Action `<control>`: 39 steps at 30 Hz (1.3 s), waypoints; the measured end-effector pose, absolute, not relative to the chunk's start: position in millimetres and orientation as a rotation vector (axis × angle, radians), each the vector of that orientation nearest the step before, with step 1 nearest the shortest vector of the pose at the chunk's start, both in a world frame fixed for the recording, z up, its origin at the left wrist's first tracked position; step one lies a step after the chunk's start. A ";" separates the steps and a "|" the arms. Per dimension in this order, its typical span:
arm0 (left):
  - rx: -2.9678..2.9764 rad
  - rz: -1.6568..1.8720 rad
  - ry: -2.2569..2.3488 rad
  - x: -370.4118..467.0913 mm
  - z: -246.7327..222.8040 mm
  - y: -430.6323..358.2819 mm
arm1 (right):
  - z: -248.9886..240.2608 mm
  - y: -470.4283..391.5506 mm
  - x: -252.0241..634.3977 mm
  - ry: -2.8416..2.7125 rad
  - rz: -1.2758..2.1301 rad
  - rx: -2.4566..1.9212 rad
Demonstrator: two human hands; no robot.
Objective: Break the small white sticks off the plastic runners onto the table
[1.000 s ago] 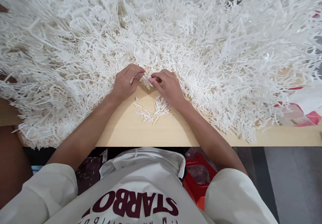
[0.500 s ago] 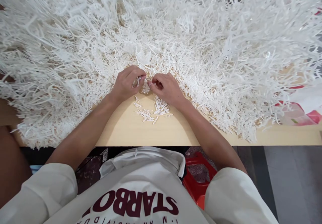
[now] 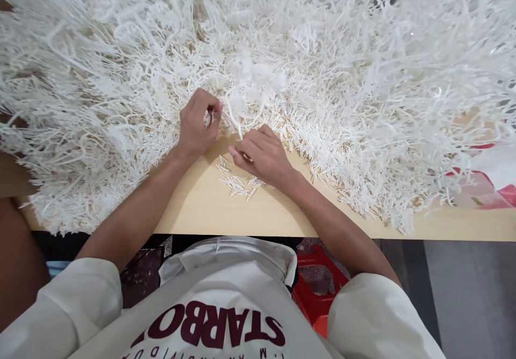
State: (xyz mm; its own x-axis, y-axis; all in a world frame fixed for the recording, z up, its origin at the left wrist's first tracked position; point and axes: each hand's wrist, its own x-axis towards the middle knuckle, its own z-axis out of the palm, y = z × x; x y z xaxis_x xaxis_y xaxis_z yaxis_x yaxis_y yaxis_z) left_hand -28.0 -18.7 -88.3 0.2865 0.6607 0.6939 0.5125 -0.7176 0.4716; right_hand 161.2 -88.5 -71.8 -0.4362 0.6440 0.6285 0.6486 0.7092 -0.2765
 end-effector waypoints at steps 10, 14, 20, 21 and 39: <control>2.296 1.367 1.004 -24.5 -87.4 -29.3 | -65.9 -79.7 168.5 -1.931 0.056 -1.365; 2.369 1.415 0.944 -24.6 -90.2 -30.1 | -56.0 -89.6 157.8 -1.976 0.097 -1.361; 2.568 1.370 0.901 -23.8 -91.5 -27.5 | -58.9 -86.8 158.5 -2.032 0.114 -1.331; 2.594 1.357 0.906 -23.5 -90.8 -27.2 | -60.2 -86.8 158.2 -2.049 0.101 -1.322; 2.347 1.382 1.096 -19.5 -87.4 -22.8 | -73.3 -85.9 163.8 -2.138 -0.116 -1.140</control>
